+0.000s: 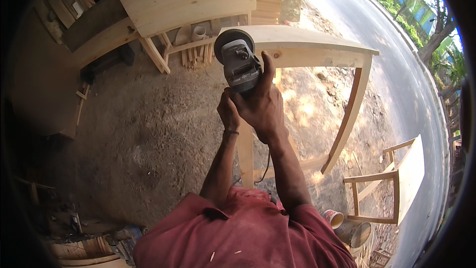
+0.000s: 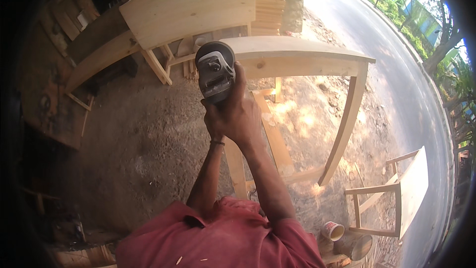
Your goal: The person picks up a wooden table frame and uses an angle grinder with a sanding disc to smooth the edges and joints of the wood.
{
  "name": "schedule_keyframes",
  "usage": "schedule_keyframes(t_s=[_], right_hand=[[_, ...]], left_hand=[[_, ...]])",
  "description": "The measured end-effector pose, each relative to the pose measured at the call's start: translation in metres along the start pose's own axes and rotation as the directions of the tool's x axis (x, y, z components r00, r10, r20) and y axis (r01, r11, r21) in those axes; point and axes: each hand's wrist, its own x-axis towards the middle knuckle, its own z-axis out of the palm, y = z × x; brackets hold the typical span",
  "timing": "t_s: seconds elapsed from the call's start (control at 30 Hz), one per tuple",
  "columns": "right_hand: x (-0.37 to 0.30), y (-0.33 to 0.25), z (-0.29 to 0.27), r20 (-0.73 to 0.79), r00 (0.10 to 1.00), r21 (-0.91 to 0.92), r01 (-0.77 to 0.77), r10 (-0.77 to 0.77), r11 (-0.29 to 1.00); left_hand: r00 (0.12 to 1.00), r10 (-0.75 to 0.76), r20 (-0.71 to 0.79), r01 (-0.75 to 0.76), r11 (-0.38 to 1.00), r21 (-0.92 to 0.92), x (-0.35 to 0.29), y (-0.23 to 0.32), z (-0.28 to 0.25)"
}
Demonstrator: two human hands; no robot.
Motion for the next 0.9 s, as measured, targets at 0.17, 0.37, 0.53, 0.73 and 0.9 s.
schedule_keyframes(t_s=[0.17,0.37,0.53,0.73,0.9], right_hand=[[0.002,0.013,-0.022,-0.108,0.994,0.098,0.039,-0.028,0.994],[0.002,0.022,-0.037,-0.175,0.984,0.200,0.022,0.014,0.980],[0.000,0.008,-0.011,-0.085,0.996,0.078,0.014,-0.007,0.997],[0.004,-0.005,0.008,0.067,0.997,-0.023,0.034,-0.033,0.999],[0.001,0.013,0.000,-0.020,0.994,-0.066,0.108,-0.110,0.992]], left_hand=[[1.000,0.002,-0.019,-0.004,0.994,-0.111,0.005,-0.006,0.000],[0.999,-0.036,-0.013,0.036,0.999,0.004,0.005,-0.007,0.003],[0.999,-0.033,-0.006,0.033,0.999,0.038,0.005,-0.005,0.003],[0.998,0.065,0.013,-0.066,0.992,0.112,0.006,-0.016,0.005],[0.992,0.119,0.047,-0.126,0.976,0.176,0.011,-0.027,0.000]])
